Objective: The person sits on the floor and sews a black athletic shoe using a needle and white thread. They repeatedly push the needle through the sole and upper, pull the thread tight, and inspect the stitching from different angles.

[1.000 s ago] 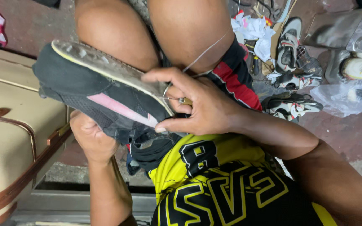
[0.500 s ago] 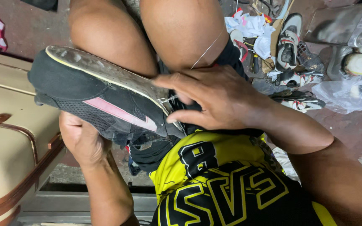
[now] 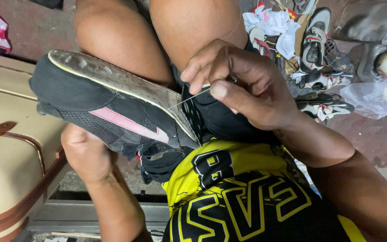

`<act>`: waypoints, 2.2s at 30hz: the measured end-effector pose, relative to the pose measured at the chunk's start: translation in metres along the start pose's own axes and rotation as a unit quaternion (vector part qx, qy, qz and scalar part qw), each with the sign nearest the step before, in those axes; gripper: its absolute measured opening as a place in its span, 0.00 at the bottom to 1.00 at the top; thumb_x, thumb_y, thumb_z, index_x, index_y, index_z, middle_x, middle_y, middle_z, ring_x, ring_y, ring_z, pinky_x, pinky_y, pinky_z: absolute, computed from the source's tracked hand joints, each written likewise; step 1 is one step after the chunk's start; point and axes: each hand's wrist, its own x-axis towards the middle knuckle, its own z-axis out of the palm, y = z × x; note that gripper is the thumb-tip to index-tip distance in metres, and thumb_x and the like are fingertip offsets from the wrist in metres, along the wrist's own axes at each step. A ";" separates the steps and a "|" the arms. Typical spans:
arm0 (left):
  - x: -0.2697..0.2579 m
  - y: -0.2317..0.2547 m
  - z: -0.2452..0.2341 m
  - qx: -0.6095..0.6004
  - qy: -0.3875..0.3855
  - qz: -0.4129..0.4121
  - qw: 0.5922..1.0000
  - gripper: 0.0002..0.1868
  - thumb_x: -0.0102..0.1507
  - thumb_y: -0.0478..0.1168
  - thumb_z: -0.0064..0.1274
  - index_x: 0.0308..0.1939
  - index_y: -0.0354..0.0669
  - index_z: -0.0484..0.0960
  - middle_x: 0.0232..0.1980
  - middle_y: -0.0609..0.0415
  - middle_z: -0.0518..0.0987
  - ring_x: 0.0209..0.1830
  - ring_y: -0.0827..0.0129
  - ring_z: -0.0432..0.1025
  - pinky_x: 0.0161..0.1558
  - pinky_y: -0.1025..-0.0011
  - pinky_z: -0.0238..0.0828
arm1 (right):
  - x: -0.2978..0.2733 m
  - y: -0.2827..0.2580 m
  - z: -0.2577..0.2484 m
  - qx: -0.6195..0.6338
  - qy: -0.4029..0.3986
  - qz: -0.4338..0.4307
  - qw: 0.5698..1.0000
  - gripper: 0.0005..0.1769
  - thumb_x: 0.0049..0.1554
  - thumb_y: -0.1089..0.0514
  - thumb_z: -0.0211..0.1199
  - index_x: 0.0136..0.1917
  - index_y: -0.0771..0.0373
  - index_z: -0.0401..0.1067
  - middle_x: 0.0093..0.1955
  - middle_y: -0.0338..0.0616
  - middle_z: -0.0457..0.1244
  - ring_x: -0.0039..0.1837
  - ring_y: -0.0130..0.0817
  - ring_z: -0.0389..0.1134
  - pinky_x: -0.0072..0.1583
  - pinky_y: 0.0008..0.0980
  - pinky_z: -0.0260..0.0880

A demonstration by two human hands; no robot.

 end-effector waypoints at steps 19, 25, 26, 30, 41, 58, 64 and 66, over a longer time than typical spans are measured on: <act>0.010 -0.024 -0.003 0.266 -0.129 0.058 0.954 0.34 0.60 0.50 0.66 0.65 0.37 0.72 0.63 0.44 0.76 0.60 0.55 0.73 0.66 0.58 0.67 | 0.022 0.013 0.031 0.239 -0.016 0.081 0.968 0.13 0.76 0.57 0.48 0.48 0.62 0.60 0.37 0.36 0.56 0.33 0.21 0.54 0.40 0.19 0.59; 0.010 -0.039 0.007 0.199 -0.082 0.073 0.974 0.45 0.61 0.57 0.63 0.73 0.35 0.63 0.72 0.41 0.69 0.71 0.53 0.66 0.76 0.57 0.59 | 0.044 0.007 0.037 0.161 -0.049 0.134 0.977 0.12 0.74 0.57 0.51 0.47 0.62 0.62 0.36 0.31 0.55 0.36 0.15 0.51 0.41 0.21 0.54; 0.008 -0.039 0.008 0.208 -0.080 0.079 0.972 0.46 0.60 0.57 0.63 0.73 0.34 0.63 0.72 0.41 0.68 0.72 0.52 0.66 0.77 0.56 0.59 | 0.050 0.009 0.040 0.149 -0.052 0.118 0.980 0.14 0.75 0.58 0.52 0.46 0.63 0.62 0.37 0.30 0.55 0.38 0.15 0.51 0.42 0.21 0.54; 0.004 -0.040 0.008 0.196 -0.096 0.011 0.976 0.43 0.57 0.56 0.65 0.68 0.37 0.68 0.67 0.44 0.73 0.67 0.57 0.70 0.73 0.58 0.63 | 0.070 0.012 0.049 0.107 -0.028 0.103 0.989 0.16 0.74 0.60 0.54 0.43 0.62 0.59 0.37 0.28 0.52 0.41 0.13 0.50 0.43 0.20 0.54; 0.008 -0.045 0.014 0.104 -0.023 -0.027 0.994 0.39 0.56 0.55 0.66 0.64 0.38 0.72 0.62 0.44 0.76 0.62 0.56 0.73 0.68 0.59 0.67 | 0.077 0.025 0.039 0.142 0.068 0.152 0.976 0.12 0.69 0.58 0.54 0.43 0.60 0.60 0.33 0.28 0.56 0.33 0.14 0.52 0.37 0.18 0.51; 0.048 0.083 0.092 0.366 -0.141 0.167 0.905 0.20 0.52 0.39 0.64 0.45 0.38 0.78 0.45 0.41 0.77 0.47 0.43 0.75 0.48 0.51 0.71 | -0.016 0.074 0.020 0.003 0.082 0.031 0.996 0.42 0.67 0.29 0.42 0.73 0.67 0.64 0.65 0.49 0.63 0.69 0.37 0.64 0.71 0.38 0.64; 0.037 0.137 0.090 0.260 -0.093 0.294 0.915 0.24 0.61 0.41 0.70 0.57 0.39 0.79 0.65 0.45 0.71 0.58 0.58 0.77 0.59 0.66 0.77 | -0.023 0.085 -0.049 0.232 0.126 -0.039 0.964 0.38 0.67 0.32 0.45 0.71 0.67 0.65 0.62 0.50 0.64 0.66 0.39 0.65 0.67 0.39 0.67; 0.029 0.137 0.084 0.222 0.004 0.265 0.938 0.30 0.65 0.52 0.70 0.62 0.40 0.76 0.68 0.46 0.68 0.60 0.64 0.74 0.61 0.70 0.78 | -0.028 0.083 -0.064 0.260 0.111 -0.055 0.958 0.37 0.67 0.33 0.46 0.70 0.67 0.65 0.60 0.51 0.64 0.65 0.40 0.65 0.65 0.40 0.68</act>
